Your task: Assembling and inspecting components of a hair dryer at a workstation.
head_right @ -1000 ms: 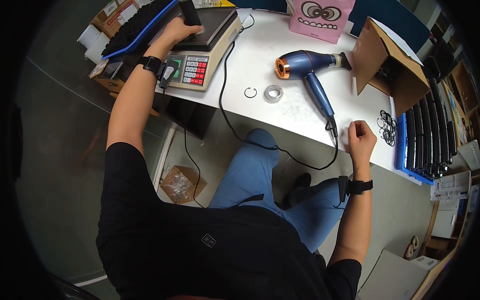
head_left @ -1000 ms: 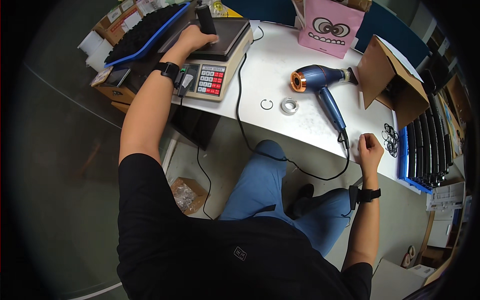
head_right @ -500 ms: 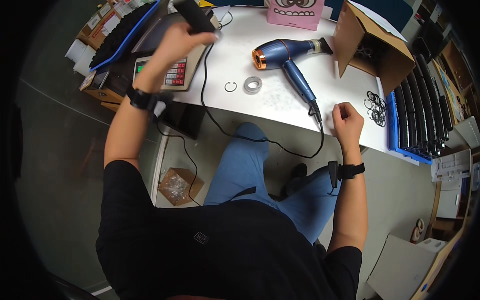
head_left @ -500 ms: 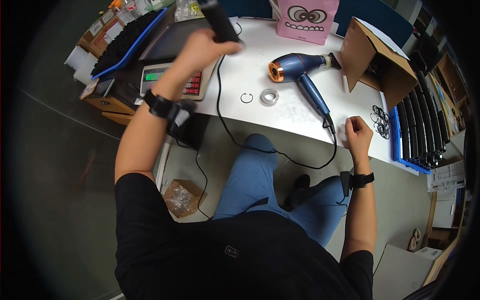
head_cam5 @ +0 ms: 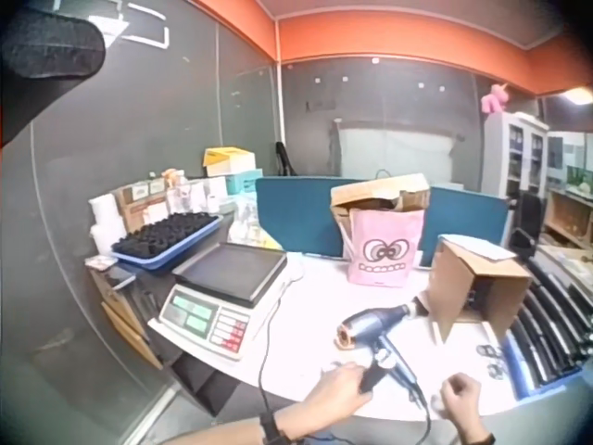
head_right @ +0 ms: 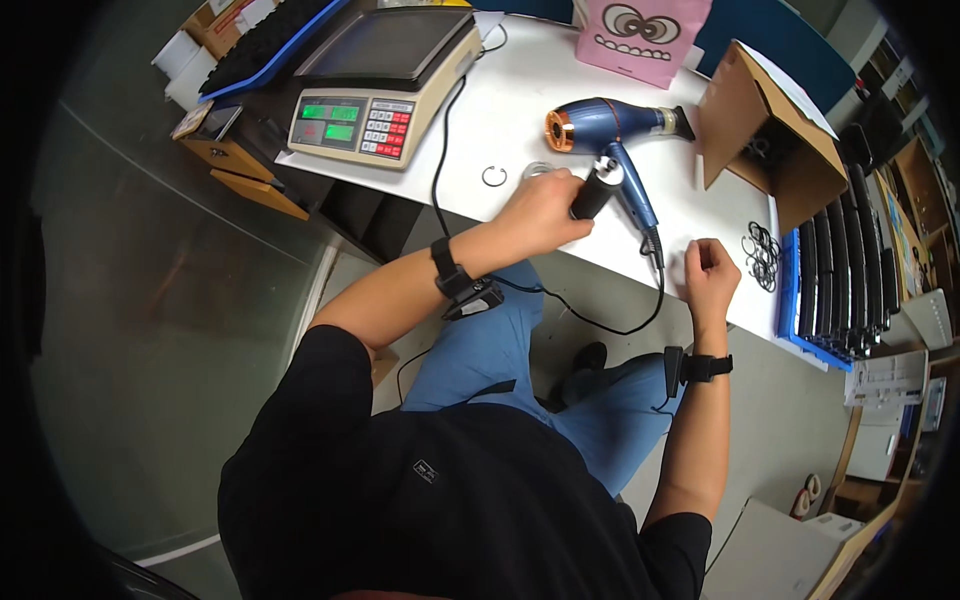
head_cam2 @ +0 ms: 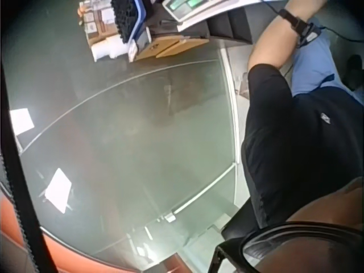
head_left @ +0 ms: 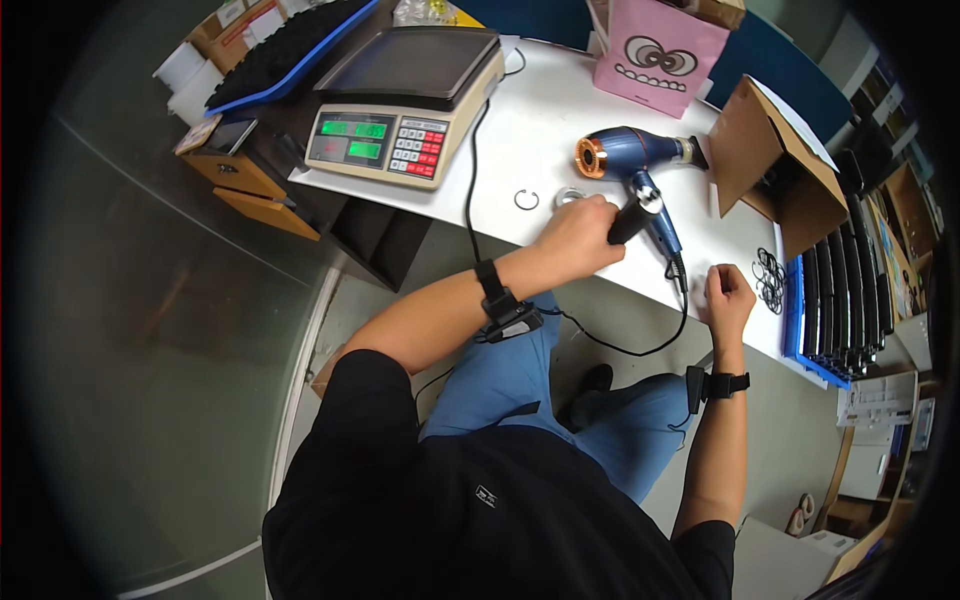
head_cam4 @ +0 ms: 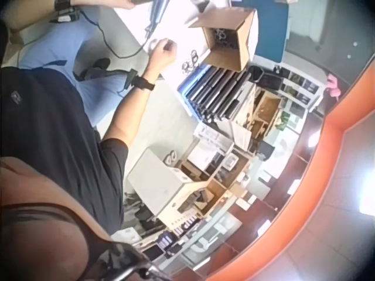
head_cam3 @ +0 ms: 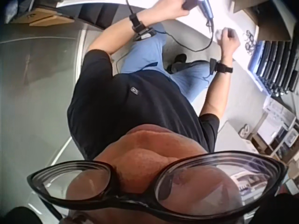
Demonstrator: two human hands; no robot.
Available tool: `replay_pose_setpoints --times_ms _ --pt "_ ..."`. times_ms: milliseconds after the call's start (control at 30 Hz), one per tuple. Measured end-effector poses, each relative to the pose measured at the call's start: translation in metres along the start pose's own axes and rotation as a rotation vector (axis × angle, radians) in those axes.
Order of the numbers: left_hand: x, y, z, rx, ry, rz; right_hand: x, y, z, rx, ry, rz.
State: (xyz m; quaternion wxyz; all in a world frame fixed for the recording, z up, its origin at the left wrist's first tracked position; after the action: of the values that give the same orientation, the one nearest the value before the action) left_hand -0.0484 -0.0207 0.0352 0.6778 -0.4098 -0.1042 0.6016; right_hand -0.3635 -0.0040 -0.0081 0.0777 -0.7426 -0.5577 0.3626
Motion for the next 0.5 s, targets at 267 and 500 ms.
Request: replay_pose_setpoints --times_ms 267,500 --pt "-0.012 -0.024 0.005 0.113 -0.063 -0.107 -0.001 -0.001 0.009 -0.009 0.002 -0.006" --pt "-0.05 -0.166 -0.018 -0.081 -0.15 -0.039 0.0 0.0 0.009 -0.02 0.017 -0.022"
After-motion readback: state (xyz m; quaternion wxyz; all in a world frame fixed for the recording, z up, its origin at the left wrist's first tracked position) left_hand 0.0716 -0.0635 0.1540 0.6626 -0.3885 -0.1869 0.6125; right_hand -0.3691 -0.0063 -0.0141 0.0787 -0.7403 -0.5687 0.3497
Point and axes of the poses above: each hand's wrist, its own x-axis away from the middle knuckle, its own y-axis out of the palm, z = x × y, the point moved 1 cm from there along -x, towards the middle knuckle, and after that the axes turned 5 degrees about -y, right-handed, at the moved point
